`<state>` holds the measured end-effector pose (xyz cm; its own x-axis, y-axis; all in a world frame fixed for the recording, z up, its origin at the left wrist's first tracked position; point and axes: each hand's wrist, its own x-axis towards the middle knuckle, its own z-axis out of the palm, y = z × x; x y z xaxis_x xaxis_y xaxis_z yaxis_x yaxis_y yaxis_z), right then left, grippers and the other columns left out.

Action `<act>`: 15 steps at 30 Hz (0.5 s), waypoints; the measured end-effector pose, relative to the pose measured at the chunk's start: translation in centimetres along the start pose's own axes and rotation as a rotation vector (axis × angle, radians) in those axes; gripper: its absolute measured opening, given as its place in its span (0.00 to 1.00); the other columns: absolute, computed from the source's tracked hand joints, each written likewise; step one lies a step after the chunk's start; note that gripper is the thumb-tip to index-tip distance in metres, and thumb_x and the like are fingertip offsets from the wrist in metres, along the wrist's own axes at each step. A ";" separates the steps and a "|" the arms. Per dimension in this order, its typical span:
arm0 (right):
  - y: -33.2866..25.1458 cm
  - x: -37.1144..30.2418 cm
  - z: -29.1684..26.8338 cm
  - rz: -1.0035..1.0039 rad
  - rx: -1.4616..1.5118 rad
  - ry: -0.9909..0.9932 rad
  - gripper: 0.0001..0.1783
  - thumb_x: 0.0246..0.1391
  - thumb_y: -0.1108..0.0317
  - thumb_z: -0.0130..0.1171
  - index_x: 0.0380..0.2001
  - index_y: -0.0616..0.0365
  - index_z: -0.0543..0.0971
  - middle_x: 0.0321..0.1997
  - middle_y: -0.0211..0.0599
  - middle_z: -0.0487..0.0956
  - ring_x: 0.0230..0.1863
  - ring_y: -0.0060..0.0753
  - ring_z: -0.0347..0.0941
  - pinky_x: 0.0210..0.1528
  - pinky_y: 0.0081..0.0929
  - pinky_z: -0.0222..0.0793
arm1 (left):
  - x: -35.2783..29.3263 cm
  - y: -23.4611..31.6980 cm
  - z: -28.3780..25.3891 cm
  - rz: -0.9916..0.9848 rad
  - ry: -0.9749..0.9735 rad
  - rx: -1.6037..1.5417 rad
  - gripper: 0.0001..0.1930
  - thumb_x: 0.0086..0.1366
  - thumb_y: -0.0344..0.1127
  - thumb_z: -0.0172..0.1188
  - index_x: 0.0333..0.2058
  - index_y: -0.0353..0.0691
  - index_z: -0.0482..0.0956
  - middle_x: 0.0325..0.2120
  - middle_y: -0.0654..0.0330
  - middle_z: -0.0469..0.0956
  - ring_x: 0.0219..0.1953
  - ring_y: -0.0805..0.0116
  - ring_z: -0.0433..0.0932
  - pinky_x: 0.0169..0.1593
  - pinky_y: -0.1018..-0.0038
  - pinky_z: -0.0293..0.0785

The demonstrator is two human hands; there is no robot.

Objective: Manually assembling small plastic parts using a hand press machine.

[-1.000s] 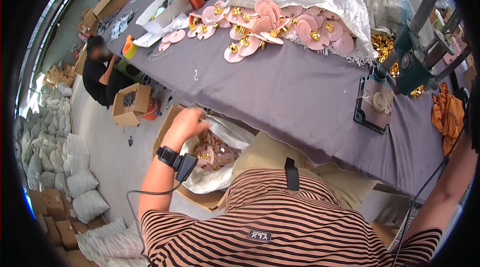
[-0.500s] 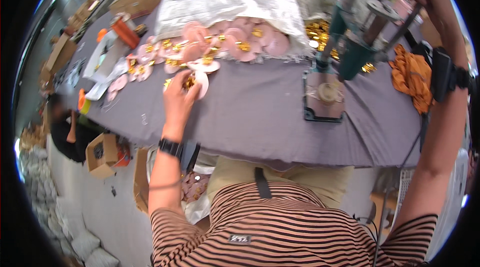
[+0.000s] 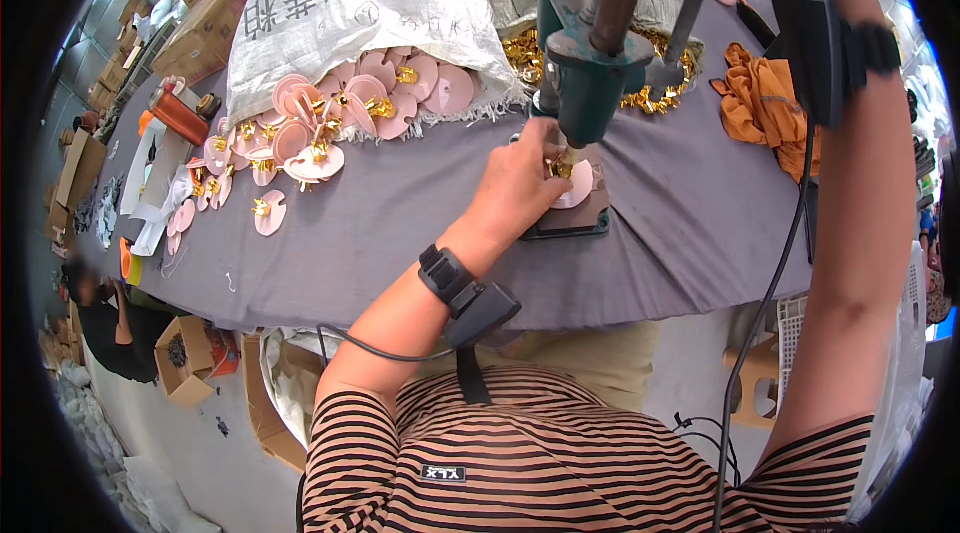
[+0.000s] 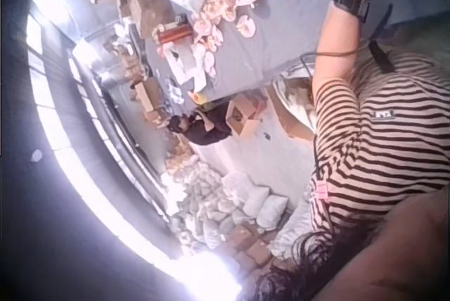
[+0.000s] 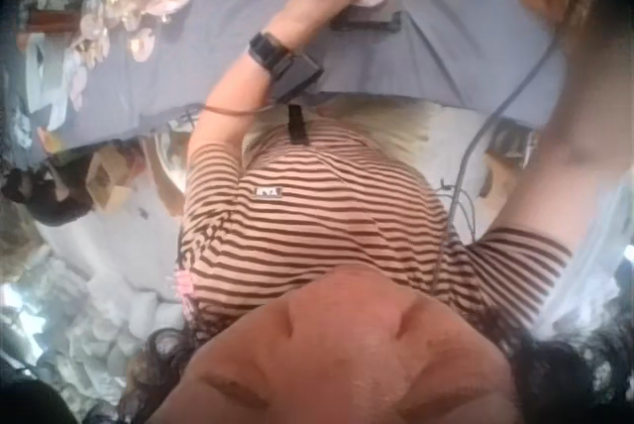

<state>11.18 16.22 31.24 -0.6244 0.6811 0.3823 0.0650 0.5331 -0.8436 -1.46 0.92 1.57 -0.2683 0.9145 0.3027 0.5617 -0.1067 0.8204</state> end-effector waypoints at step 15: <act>8.2 -24.1 2.1 -0.583 -0.311 0.050 0.11 0.46 0.77 0.66 0.35 0.53 0.85 0.22 0.30 0.74 0.28 0.28 0.72 0.43 0.36 0.76 | 0.1 -1.0 0.7 -0.072 0.020 -0.011 0.45 0.49 0.31 0.73 0.64 0.35 0.60 0.41 0.52 0.84 0.47 0.48 0.80 0.51 0.59 0.76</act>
<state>25.08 3.10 14.33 -0.5885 0.2557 0.7670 -0.0465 0.9364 -0.3479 -1.47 1.39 0.43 -0.3232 0.9122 0.2520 0.5316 -0.0453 0.8458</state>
